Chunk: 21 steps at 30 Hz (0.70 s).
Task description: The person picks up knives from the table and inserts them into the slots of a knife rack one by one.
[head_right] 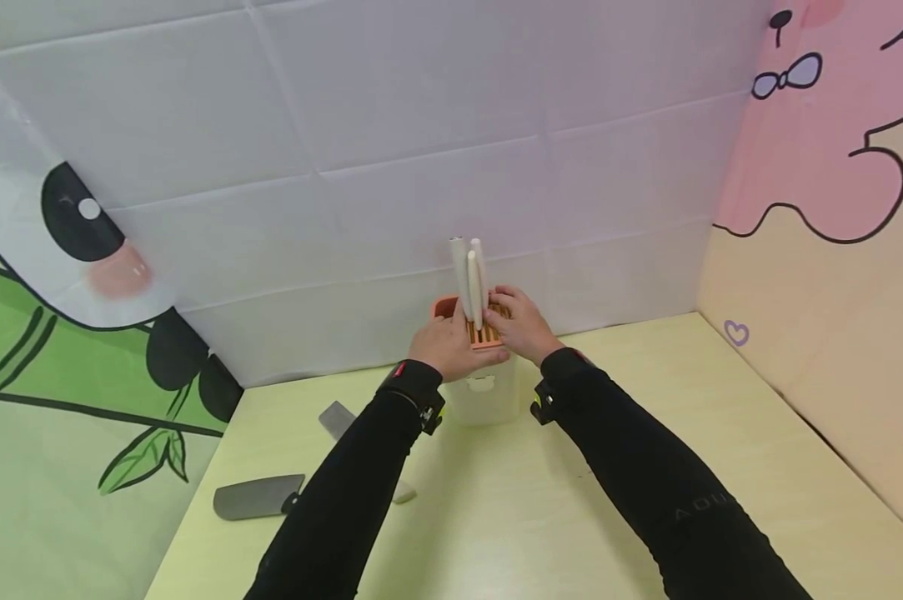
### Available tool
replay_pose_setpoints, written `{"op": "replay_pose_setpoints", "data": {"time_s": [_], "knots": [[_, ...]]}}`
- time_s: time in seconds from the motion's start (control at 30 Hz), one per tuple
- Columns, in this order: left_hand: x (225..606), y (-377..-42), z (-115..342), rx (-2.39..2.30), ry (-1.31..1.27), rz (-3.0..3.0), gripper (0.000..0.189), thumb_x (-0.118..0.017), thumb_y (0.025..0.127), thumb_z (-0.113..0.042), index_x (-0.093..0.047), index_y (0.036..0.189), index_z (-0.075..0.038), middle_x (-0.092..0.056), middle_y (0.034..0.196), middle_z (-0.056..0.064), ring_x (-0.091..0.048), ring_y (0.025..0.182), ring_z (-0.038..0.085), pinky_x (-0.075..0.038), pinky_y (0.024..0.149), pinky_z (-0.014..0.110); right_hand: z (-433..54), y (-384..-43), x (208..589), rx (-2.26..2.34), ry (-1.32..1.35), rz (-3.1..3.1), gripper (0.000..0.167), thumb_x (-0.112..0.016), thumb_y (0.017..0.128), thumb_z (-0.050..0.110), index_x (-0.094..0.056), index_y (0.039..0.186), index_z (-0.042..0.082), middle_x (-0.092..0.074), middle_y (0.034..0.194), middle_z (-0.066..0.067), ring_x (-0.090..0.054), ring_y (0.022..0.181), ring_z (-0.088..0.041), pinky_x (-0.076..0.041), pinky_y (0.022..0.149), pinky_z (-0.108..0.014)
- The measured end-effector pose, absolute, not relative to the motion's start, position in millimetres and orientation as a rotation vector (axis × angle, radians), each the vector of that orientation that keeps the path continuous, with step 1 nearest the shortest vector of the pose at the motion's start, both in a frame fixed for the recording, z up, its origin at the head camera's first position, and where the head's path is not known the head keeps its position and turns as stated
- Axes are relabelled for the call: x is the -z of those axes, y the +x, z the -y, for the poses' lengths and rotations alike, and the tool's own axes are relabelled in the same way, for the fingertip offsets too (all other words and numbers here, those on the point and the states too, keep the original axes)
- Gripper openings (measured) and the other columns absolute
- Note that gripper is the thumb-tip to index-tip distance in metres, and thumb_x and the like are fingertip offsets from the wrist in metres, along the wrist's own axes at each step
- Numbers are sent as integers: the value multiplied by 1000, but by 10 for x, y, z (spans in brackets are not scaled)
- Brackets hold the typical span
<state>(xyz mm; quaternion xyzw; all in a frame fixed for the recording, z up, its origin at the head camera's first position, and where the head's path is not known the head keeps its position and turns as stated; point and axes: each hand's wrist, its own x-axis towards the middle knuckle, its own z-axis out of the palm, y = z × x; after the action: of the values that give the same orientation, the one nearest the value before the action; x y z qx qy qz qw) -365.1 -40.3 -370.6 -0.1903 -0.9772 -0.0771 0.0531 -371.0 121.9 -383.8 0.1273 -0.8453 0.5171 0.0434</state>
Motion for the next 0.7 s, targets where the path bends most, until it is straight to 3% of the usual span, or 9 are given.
{"op": "replay_pose_setpoints", "data": {"time_s": [0.2, 0.3, 0.4, 0.53, 0.7], "knots": [[3679, -3647, 392, 263, -582, 2947, 121, -47, 66, -90, -20, 151, -8, -62, 87, 5, -62, 73, 20, -50, 59, 34, -1238, -3706, 3808, -1610, 390, 2572, 46, -49, 102, 21, -44, 141, -4, -24, 154, -15, -22, 141, -33, -26, 112, -48], [3687, -3654, 393, 287, -571, 2929, 125, -49, 65, -90, -18, 152, -6, -64, 92, 7, -63, 76, 22, -52, 62, 35, -1241, -3699, 3800, -1647, 395, 2553, 46, -49, 102, 22, -44, 141, -3, -24, 154, -14, -23, 141, -32, -26, 112, -48], [3714, -3651, 404, 288, -574, 2884, 128, -49, 64, -90, -18, 152, -2, -62, 117, 14, -61, 100, 25, -53, 78, 37, -1243, -3689, 3814, -1672, 406, 2530, 47, -48, 103, 25, -44, 141, -1, -23, 155, -13, -24, 141, -32, -27, 112, -47], [3782, -3617, 465, 322, -620, 2781, 126, -52, 67, -87, -21, 149, 3, -45, 141, 16, -43, 127, 28, -39, 103, 36, -1245, -3669, 3861, -1685, 427, 2514, 48, -41, 105, 29, -40, 144, 2, -24, 154, -14, -24, 142, -30, -26, 112, -46], [3849, -3507, 662, 432, -655, 2719, 120, -58, 73, -78, -17, 150, 3, -34, 146, 18, -31, 134, 30, -30, 111, 39, -1249, -3667, 3890, -1643, 449, 2502, 48, -33, 107, 27, -33, 148, 2, -32, 149, -18, -30, 139, -30, -26, 112, -47]]}}
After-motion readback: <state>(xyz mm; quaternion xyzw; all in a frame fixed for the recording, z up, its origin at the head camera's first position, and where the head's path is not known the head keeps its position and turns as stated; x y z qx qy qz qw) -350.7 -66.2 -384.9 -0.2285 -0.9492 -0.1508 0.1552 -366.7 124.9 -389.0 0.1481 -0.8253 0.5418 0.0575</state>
